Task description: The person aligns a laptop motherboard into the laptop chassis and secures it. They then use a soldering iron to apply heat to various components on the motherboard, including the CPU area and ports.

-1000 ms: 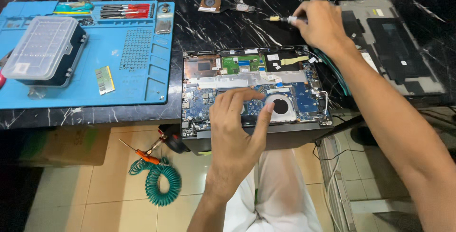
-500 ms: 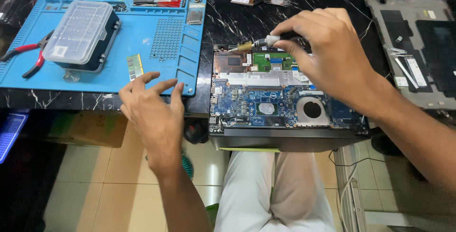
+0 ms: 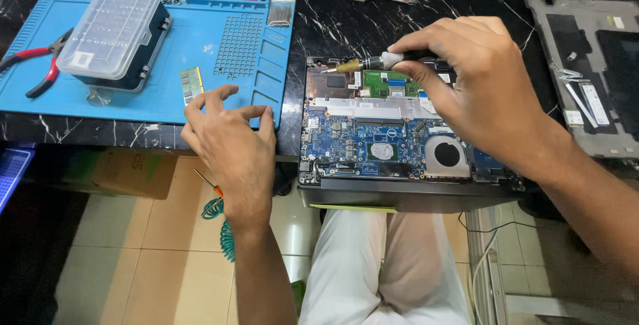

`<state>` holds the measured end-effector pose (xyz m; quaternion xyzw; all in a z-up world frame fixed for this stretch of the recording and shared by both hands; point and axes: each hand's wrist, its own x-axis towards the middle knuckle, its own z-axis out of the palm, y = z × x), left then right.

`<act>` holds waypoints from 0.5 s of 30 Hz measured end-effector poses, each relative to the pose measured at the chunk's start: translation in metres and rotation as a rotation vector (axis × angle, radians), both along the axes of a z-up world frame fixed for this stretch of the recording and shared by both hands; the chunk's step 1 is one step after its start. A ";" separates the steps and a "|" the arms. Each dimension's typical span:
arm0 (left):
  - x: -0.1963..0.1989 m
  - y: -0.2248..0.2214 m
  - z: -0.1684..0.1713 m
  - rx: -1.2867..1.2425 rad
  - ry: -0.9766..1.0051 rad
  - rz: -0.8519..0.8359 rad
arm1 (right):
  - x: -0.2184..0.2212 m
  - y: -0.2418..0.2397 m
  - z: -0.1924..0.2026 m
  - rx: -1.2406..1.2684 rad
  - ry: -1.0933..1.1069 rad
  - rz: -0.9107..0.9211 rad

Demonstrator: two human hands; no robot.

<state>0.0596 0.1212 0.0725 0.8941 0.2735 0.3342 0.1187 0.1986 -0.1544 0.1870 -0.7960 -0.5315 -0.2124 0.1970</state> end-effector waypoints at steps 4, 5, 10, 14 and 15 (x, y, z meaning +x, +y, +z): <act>0.000 -0.007 0.003 0.064 0.025 0.031 | -0.003 -0.004 -0.003 0.011 0.016 -0.001; 0.000 -0.008 0.003 0.080 0.019 0.024 | -0.005 -0.004 -0.002 0.011 0.042 0.005; -0.006 -0.019 0.014 0.107 -0.050 0.019 | -0.018 -0.009 0.003 0.022 0.131 0.034; -0.018 -0.041 0.038 -0.247 -0.283 -0.211 | -0.031 -0.014 0.006 0.057 0.169 0.044; -0.022 -0.046 0.045 -0.376 -0.377 -0.312 | -0.035 -0.015 0.007 0.071 0.175 0.054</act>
